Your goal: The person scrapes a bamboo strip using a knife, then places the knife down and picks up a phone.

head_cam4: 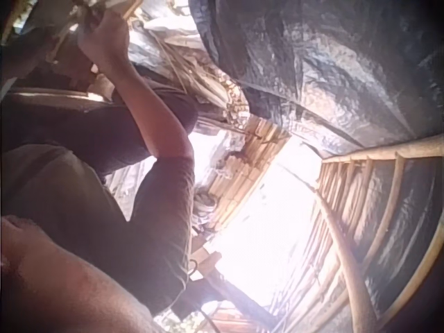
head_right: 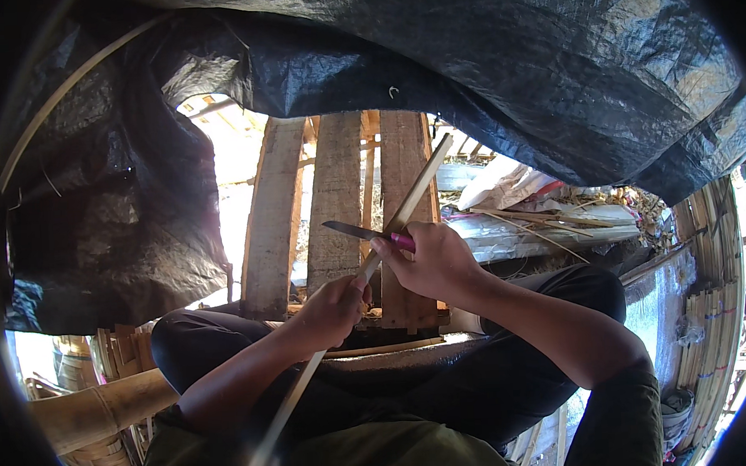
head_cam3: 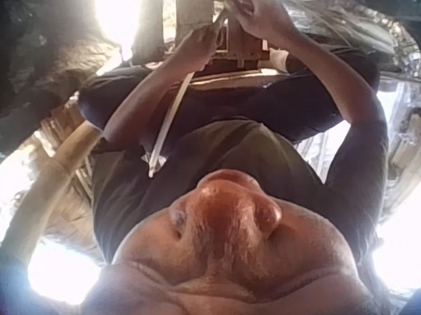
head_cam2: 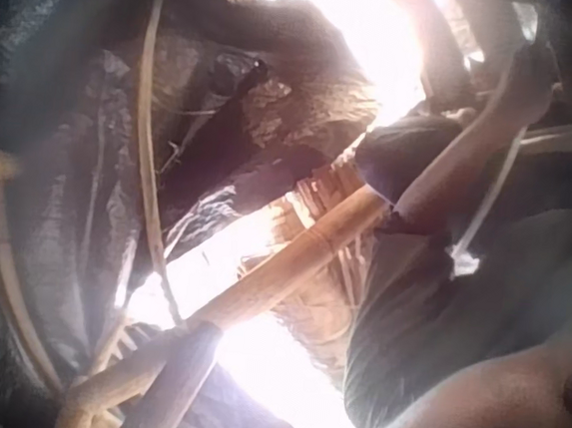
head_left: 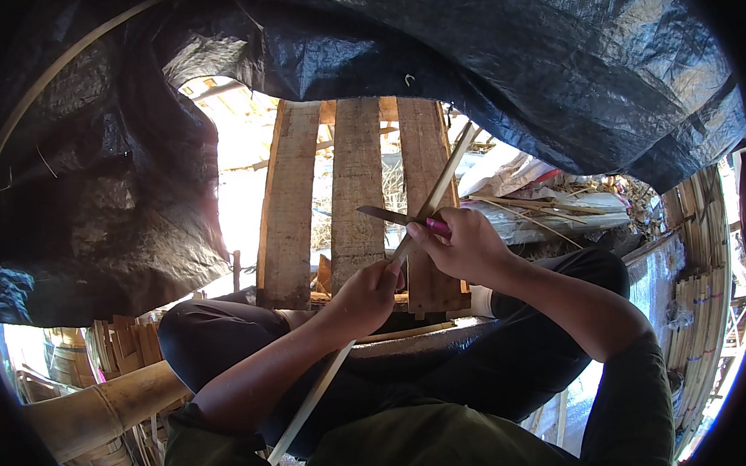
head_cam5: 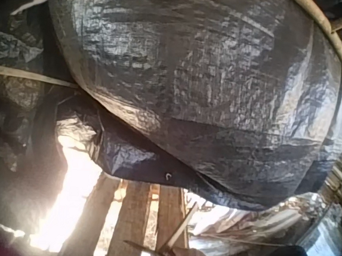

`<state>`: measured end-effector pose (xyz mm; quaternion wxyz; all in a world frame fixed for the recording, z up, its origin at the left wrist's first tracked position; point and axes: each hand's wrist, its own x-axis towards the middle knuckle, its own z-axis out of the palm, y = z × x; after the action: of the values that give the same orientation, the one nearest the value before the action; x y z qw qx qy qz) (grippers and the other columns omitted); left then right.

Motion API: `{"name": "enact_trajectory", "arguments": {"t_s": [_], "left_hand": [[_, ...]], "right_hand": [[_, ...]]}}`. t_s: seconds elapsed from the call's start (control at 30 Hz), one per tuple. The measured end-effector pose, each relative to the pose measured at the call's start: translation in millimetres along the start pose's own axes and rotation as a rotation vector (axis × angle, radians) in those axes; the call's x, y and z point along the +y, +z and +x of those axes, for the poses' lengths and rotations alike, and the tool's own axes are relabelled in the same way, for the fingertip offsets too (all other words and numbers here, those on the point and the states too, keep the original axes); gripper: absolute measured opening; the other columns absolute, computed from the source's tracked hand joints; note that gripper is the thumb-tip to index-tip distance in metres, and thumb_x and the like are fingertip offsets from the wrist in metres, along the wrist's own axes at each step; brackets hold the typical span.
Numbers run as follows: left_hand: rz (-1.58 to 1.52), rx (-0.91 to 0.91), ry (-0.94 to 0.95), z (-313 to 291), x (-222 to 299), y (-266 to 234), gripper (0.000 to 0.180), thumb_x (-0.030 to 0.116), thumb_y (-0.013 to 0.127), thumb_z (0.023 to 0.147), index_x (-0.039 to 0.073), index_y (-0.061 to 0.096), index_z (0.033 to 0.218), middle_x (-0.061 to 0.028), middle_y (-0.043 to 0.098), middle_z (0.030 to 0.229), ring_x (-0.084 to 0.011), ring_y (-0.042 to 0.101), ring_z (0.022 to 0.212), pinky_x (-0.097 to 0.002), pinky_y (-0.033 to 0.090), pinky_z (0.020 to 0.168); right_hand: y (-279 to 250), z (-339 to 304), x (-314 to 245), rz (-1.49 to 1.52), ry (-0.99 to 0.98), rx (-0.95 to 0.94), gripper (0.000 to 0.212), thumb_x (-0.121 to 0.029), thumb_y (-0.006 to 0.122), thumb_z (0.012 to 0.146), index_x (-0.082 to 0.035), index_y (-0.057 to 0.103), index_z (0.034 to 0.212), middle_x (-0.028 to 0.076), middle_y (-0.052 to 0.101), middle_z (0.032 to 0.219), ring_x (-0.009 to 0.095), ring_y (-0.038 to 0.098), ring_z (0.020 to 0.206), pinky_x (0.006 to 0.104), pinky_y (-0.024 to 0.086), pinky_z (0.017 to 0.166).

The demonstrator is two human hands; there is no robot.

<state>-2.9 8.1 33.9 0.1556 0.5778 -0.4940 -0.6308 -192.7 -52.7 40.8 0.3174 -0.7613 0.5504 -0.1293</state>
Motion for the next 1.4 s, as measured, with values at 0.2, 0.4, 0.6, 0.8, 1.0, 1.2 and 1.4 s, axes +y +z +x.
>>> {"name": "enact_trajectory", "arguments": {"t_s": [0.2,0.4,0.6,0.8,1.0,1.2,1.4], "left_hand": [[0.020,-0.049,0.006,-3,3,0,0.032,0.033,0.033,0.102,0.008,0.052,0.095,0.0027,0.043,0.065,-0.0052,0.037,0.043,-0.0233,0.031,0.037],[-0.024,-0.056,-0.102,-7,6,-6,0.037,0.040,0.033,0.102,0.009,0.051,0.094,0.0022,0.044,0.067,-0.0057,0.037,0.046,-0.0238,0.035,0.041],[-0.302,-0.114,-0.160,-1,-4,-16,0.045,0.046,0.033,0.102,0.007,0.050,0.087,0.0013,0.042,0.060,-0.0083,0.043,0.043,-0.0261,0.038,0.038],[-0.506,-0.217,-0.150,3,-2,-25,0.044,0.053,0.035,0.100,0.012,0.045,0.087,0.0035,0.039,0.064,-0.0074,0.039,0.045,-0.0238,0.032,0.041],[-0.719,-0.346,-0.040,-2,-2,-28,0.040,0.051,0.036,0.100,0.015,0.043,0.085,0.0055,0.033,0.062,-0.0060,0.034,0.043,-0.0225,0.025,0.039],[-0.652,-0.250,-0.053,-8,4,-25,0.039,0.051,0.036,0.101,0.015,0.043,0.087,0.0059,0.032,0.062,-0.0051,0.029,0.044,-0.0222,0.022,0.039],[-0.539,-0.128,0.001,-20,25,-19,0.042,0.052,0.034,0.100,0.014,0.041,0.085,0.0060,0.031,0.061,-0.0052,0.028,0.042,-0.0226,0.023,0.038]], "right_hand": [[-10,6,-15,0.084,0.204,-0.058,0.047,-0.038,0.061,0.088,0.000,0.058,0.061,0.009,0.052,0.046,0.024,0.056,0.041,0.0374,0.043,0.043],[-5,12,-18,0.107,0.192,-0.044,0.046,-0.037,0.060,0.089,-0.001,0.058,0.061,0.009,0.053,0.046,0.022,0.057,0.043,0.0387,0.042,0.044],[-1,19,-22,0.154,0.157,-0.031,0.046,-0.037,0.060,0.088,0.000,0.058,0.061,0.009,0.054,0.048,0.021,0.057,0.044,0.0387,0.043,0.045],[2,32,-18,0.293,0.211,-0.044,0.042,-0.034,0.062,0.082,0.002,0.057,0.061,0.008,0.055,0.050,0.017,0.057,0.048,0.0366,0.043,0.048],[-4,44,-19,0.348,0.240,0.014,0.038,-0.032,0.063,0.077,0.003,0.058,0.063,0.008,0.057,0.056,0.015,0.058,0.054,0.0354,0.045,0.053],[-22,43,-40,0.283,0.263,-0.054,0.035,-0.032,0.061,0.079,0.003,0.059,0.071,0.007,0.057,0.059,0.014,0.056,0.055,0.0347,0.044,0.053],[-38,41,-53,0.306,0.208,-0.040,0.034,-0.031,0.060,0.080,0.001,0.056,0.069,0.005,0.054,0.058,0.012,0.053,0.054,0.0328,0.042,0.051]]}}
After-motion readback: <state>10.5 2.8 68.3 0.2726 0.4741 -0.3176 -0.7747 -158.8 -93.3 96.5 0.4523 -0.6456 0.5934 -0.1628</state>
